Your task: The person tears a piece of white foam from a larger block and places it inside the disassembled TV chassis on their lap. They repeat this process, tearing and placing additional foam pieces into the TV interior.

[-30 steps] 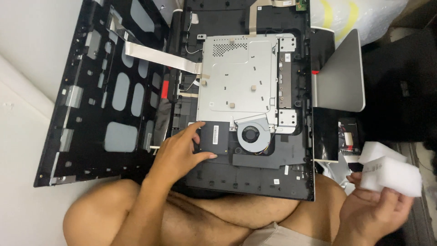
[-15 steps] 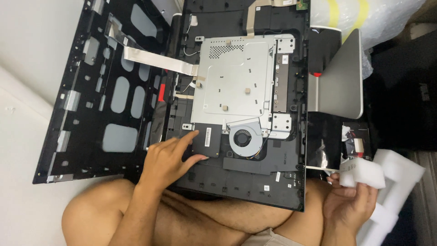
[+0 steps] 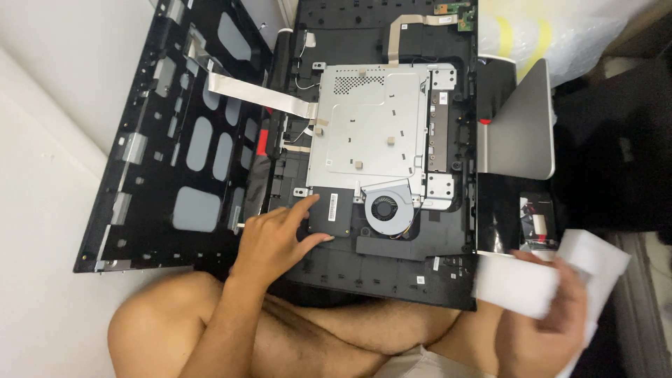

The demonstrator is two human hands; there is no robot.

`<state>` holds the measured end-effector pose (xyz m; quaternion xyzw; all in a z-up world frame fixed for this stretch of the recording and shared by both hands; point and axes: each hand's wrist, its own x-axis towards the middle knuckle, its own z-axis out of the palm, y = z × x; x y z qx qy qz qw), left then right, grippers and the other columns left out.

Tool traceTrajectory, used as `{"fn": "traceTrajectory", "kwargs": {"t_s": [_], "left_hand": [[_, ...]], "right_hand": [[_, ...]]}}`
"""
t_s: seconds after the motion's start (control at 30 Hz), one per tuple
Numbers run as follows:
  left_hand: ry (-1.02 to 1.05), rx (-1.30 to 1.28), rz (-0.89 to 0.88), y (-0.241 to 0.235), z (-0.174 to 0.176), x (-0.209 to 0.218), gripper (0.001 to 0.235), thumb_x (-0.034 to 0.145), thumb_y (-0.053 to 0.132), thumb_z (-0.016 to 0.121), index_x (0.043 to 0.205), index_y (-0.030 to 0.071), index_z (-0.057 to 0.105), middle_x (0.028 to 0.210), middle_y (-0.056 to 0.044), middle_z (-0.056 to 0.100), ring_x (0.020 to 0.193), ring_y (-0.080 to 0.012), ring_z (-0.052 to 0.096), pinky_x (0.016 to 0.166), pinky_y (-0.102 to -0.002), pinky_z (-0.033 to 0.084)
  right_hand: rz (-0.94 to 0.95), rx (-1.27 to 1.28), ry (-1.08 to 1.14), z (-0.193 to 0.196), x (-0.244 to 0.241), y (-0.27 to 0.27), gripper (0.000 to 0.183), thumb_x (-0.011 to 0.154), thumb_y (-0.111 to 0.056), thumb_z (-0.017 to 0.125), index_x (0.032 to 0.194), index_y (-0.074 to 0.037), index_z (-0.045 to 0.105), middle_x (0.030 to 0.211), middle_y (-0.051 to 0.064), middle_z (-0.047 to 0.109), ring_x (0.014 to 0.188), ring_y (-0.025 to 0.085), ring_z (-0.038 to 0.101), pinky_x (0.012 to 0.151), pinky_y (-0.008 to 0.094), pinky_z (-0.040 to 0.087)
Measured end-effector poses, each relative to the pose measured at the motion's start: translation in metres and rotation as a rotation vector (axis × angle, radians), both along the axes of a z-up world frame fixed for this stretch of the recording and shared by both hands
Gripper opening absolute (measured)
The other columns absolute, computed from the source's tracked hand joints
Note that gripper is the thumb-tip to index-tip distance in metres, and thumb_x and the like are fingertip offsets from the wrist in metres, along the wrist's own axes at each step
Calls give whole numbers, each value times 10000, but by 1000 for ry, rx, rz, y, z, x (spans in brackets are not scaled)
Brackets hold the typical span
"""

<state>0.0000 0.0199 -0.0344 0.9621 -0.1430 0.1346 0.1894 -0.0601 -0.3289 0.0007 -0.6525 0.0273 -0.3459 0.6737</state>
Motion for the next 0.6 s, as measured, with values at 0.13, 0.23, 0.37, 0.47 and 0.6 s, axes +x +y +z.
{"fn": "traceTrajectory", "kwargs": {"t_s": [0.13, 0.23, 0.37, 0.47, 0.6], "left_hand": [[5, -110, 44, -5, 27, -5, 679, 835, 579, 760, 1331, 138, 614, 974, -22, 765, 860, -252, 726, 725, -428, 536], [14, -342, -98, -17, 50, -20, 790, 819, 608, 737, 1370, 67, 571, 1140, -90, 715, 929, -255, 713, 878, -420, 516], [233, -555, -297, -45, 68, -41, 987, 801, 593, 735, 1507, 9, 369, 1466, -181, 570, 1251, -381, 619, 1021, -481, 466], [102, -669, -261, -44, 56, -44, 534, 974, 447, 617, 1259, 9, 503, 1054, -150, 667, 865, -343, 675, 773, -418, 517], [3, -645, -294, -40, 49, -47, 470, 1024, 367, 565, 1265, -34, 516, 1083, -156, 682, 856, -340, 671, 747, -416, 525]], "right_hand": [[59, -458, 355, 36, -3, 61, 555, 822, 27, 696, 1359, 3, 557, 1264, 151, 668, 1177, 215, 641, 1069, 304, 495], [184, -563, 359, 46, 0, 91, 603, 815, -65, 763, 1376, -9, 550, 1271, 137, 689, 1148, 196, 688, 1002, 289, 559], [222, -798, 244, 64, 2, 133, 446, 882, -195, 743, 1293, -64, 630, 1255, 106, 684, 1119, 186, 676, 807, 273, 610], [261, -867, 153, 68, 0, 143, 465, 937, -163, 682, 1347, 37, 589, 1147, 131, 715, 973, 186, 716, 852, 283, 565], [241, -936, 134, 64, -1, 148, 433, 927, -121, 664, 1335, 12, 609, 1005, 86, 703, 831, 156, 678, 783, 264, 554]]}}
